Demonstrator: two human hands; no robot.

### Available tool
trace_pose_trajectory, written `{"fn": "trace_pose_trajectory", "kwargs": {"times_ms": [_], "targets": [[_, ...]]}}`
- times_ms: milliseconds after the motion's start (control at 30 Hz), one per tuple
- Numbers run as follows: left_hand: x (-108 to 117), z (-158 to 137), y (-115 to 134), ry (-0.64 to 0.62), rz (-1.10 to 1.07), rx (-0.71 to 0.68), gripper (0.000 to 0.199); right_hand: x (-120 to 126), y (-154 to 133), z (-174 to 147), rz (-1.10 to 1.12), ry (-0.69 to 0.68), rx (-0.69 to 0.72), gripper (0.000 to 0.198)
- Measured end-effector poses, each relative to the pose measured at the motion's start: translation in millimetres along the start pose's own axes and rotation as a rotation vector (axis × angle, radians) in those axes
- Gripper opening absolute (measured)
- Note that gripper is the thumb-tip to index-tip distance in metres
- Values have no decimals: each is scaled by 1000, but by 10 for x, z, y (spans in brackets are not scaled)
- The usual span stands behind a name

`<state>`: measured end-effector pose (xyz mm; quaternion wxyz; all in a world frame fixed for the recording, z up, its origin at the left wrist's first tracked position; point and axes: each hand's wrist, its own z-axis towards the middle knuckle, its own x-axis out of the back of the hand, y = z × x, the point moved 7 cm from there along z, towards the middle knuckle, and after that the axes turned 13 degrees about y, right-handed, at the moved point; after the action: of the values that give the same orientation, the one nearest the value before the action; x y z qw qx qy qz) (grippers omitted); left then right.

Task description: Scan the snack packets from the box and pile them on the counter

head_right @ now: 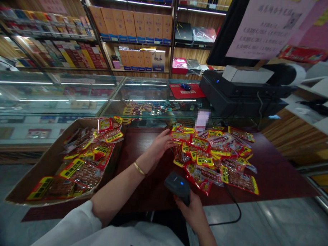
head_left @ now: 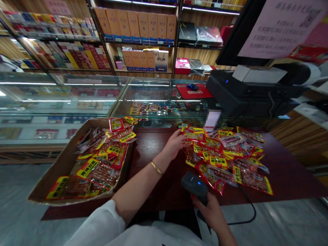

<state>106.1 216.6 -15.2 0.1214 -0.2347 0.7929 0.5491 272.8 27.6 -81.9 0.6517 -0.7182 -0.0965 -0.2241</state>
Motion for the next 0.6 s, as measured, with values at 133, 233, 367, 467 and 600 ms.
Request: {"fn": "trace_pose_trajectory", "kwargs": {"times_ms": [133,233,367,467,600], "targets": [[-102,-192,167,-30,125,-168,50,-24,-10,-6,-28,18,32,32],[284,-664,540,3,283,-428,44,-33,0,-4,-42,36,37,34],[1219,-1220,1427,281,762,-846,34,-31,-1,10,-42,39,34,37],[1990,-1145,1958,504,1327,-874,42,-30,-24,19,-37,36,37,36],[2715,-665,2145,427,1743,-663,60,-31,-67,15,-29,47,45,38]]}}
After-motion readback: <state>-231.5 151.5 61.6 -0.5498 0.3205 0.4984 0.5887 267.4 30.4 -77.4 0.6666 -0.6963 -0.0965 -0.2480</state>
